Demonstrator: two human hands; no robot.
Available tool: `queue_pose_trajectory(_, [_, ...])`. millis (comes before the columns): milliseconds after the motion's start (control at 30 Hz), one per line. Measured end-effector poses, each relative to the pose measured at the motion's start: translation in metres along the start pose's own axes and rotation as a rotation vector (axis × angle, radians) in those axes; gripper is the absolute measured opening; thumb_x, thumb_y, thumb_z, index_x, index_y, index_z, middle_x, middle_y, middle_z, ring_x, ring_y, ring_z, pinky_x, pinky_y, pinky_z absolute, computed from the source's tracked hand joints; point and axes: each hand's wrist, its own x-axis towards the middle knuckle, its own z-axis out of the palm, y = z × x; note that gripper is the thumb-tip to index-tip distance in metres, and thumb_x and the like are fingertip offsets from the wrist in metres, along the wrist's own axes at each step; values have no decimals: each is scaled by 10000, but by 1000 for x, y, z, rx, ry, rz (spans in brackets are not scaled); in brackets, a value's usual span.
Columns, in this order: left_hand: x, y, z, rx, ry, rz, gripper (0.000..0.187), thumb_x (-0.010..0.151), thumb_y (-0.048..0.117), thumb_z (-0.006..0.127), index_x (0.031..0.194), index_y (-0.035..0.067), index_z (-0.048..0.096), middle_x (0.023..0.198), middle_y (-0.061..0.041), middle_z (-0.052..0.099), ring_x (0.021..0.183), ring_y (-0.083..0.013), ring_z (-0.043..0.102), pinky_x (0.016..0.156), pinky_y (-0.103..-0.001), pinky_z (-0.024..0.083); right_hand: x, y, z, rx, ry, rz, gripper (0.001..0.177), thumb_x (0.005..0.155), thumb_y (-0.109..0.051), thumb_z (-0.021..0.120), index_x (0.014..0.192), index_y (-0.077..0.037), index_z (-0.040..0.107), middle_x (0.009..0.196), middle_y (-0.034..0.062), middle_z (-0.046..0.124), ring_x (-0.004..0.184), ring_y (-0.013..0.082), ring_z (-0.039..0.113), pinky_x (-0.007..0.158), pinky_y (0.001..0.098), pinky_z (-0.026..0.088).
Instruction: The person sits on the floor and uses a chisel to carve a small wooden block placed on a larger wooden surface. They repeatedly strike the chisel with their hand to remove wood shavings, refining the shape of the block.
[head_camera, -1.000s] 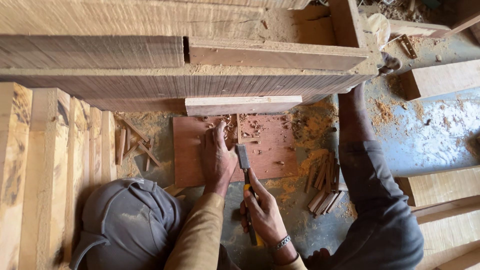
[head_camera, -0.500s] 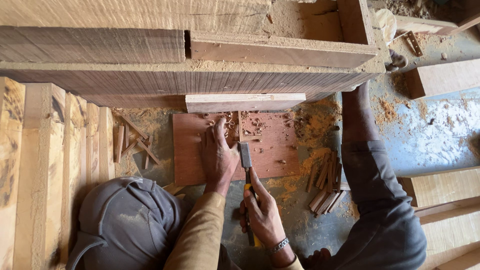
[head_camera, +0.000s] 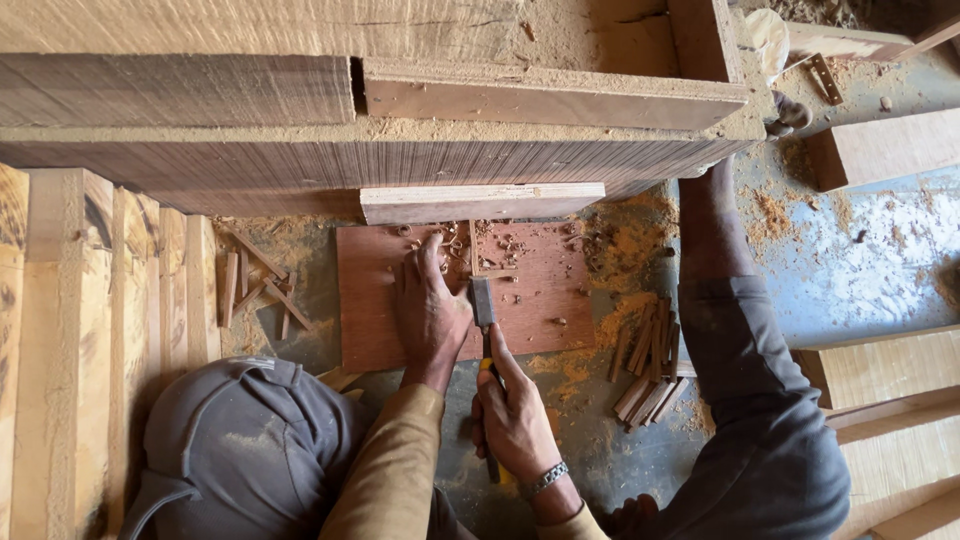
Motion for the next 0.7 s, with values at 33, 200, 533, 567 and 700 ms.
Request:
queue_pose_trajectory(33, [0,-1,0,1,3,2,825,723,179,881,1420,77,450,1252,-171,622,1165,-349,597,996,-476,488,1,2,0,30,-9,12,640,1004,-165,469,1616,-241,297,609,25,537,437,118,525,394,305,476])
queue_pose_trajectory(200, [-2,1,-4,-86,-34,-23,799,767,184,871,1443,72,460,1179,-148,634,1091,-331,609,940,-475,492,35,1,7,34,23,-194,627,1025,-170,473,1632,-186,314,639,13,554,493,98,537,434,286,490])
queue_pose_trajectory(533, [3,1,-4,-46,28,24,771,790,200,841,1448,71,461,1228,-144,643,1116,-331,613,905,-474,492,34,-10,-6,4,-10,-63,608,1022,-224,473,1611,-227,325,611,22,559,457,106,535,399,301,488])
queue_pose_trajectory(567, [4,2,-4,-41,19,7,766,774,194,839,1436,84,470,1215,-130,647,1114,-328,615,909,-482,486,46,-18,-5,9,-20,-101,614,1022,-216,476,1616,-218,321,614,23,562,460,105,532,402,299,488])
queue_pose_trajectory(700, [2,8,-14,-48,-29,-49,757,721,173,823,1402,114,499,1188,-100,660,1113,-329,619,912,-507,467,56,-30,-5,45,-55,-117,628,1004,-189,474,1617,-215,338,599,29,557,441,118,527,389,304,483])
